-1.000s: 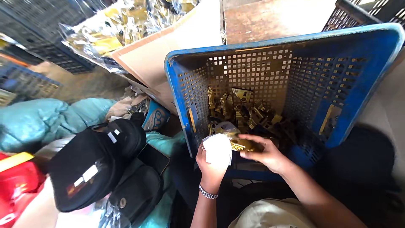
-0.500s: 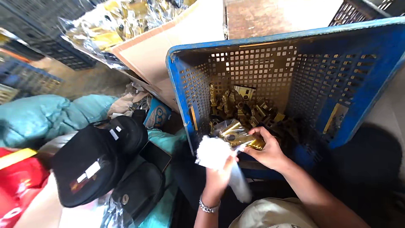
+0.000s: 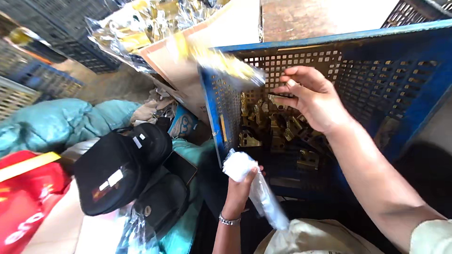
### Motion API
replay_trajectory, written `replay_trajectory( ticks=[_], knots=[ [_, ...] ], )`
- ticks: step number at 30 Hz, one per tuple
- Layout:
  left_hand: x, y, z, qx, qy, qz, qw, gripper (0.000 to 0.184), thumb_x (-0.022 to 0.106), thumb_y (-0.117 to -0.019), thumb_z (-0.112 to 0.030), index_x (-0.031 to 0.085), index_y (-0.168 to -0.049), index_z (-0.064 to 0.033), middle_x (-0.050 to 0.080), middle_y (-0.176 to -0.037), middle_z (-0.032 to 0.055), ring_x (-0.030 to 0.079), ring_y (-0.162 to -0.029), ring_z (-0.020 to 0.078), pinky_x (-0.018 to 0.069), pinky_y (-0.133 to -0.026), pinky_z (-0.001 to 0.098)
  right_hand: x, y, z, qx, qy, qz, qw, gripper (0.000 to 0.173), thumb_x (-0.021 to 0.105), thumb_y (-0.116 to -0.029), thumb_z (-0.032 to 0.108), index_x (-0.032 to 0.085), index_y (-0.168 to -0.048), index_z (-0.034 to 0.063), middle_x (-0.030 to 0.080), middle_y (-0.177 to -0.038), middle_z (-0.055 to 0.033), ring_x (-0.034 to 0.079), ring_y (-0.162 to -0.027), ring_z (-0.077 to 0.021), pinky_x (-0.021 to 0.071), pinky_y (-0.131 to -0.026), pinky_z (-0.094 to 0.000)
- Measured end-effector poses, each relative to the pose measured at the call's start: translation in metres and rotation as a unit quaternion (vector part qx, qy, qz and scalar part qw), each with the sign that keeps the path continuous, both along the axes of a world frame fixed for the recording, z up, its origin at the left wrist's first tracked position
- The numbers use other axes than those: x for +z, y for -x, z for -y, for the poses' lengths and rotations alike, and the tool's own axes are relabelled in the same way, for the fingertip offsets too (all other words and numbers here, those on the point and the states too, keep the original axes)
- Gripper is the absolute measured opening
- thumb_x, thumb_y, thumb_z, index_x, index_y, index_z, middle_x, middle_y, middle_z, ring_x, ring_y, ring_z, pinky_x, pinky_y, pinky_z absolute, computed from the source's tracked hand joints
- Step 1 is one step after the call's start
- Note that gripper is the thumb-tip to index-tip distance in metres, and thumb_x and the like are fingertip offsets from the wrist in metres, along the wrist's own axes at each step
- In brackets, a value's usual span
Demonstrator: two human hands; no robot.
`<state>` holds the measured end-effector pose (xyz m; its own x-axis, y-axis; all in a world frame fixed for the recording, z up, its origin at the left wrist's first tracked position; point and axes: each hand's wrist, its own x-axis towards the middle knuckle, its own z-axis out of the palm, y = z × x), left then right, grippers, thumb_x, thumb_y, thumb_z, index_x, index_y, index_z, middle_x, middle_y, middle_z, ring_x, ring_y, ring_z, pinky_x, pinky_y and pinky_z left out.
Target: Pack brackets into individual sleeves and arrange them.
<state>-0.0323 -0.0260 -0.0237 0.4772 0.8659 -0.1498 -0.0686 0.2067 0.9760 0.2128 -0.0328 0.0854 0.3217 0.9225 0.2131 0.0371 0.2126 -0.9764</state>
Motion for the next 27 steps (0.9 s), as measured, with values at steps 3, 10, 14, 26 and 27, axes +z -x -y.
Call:
replay_trajectory(
  ticks=[3, 10, 14, 26, 27],
  knots=[
    [0.013, -0.018, 0.004, -0.064, -0.28, -0.165, 0.944, 0.029, 0.072, -0.0779, -0.005, 0.067, -0.097, 0.0156, 0.074, -0.088, 0.013, 0.071, -0.085, 0.0083, 0.0568, -0.083, 0.0244, -0.029, 0.062, 0.01, 0.05, 0.071, 0.225, 0.971, 0.049, 0.04, -0.11, 0.034, 0.053, -0.144, 0.0016, 0.057, -0.143, -0.0175, 0.055, -0.132, -0.0287, 0.041, -0.111, -0.0548],
    [0.013, -0.043, 0.019, -0.121, -0.204, -0.186, 0.953, 0.041, 0.074, -0.0799, -0.001, 0.059, -0.11, 0.0214, 0.069, -0.098, 0.0172, 0.063, -0.093, 0.0016, 0.0473, -0.086, 0.0131, -0.067, 0.078, 0.027, 0.062, 0.062, 0.388, 0.917, 0.055, 0.027, -0.111, 0.039, 0.051, -0.151, 0.01, 0.04, -0.163, -0.0061, 0.02, -0.157, -0.0321, 0.002, -0.118, -0.0742],
    [0.006, -0.045, 0.034, -0.183, -0.273, -0.217, 0.919, 0.035, 0.078, -0.0738, -0.004, 0.067, -0.1, 0.0171, 0.073, -0.091, 0.0216, 0.072, -0.089, 0.0181, 0.0554, -0.086, 0.0313, -0.109, 0.062, 0.044, 0.073, 0.035, 0.24, 0.967, 0.055, 0.029, -0.1097, 0.036, 0.067, -0.134, 0.0046, 0.058, -0.146, -0.0123, 0.048, -0.142, -0.0282, 0.0299, -0.12, -0.0534],
    [-0.041, 0.066, -0.018, -0.06, 0.262, 0.173, 0.948, 0.007, 0.074, -0.0881, -0.026, 0.077, -0.089, -0.0207, 0.061, -0.063, -0.0103, 0.058, -0.055, 0.0012, 0.0491, -0.055, 0.019, -0.208, -0.121, 0.02, 0.037, 0.613, 0.407, 0.677, 0.101, 0.065, -0.0877, 0.07, 0.038, -0.156, 0.0005, 0.037, -0.157, -0.0316, 0.02, -0.15, -0.0533, 0.005, -0.117, -0.0736],
    [-0.054, 0.074, -0.02, -0.098, 0.28, 0.232, 0.926, 0.012, 0.074, -0.0883, -0.029, 0.078, -0.095, -0.0201, 0.064, -0.067, -0.0096, 0.061, -0.06, 0.0025, 0.0515, -0.06, 0.0206, -0.213, -0.12, 0.016, 0.046, 0.621, 0.411, 0.666, 0.107, 0.065, -0.0858, 0.073, 0.034, -0.158, 0.0009, 0.034, -0.158, -0.0327, 0.017, -0.15, -0.0542, 0.0034, -0.117, -0.0749]
  ],
)
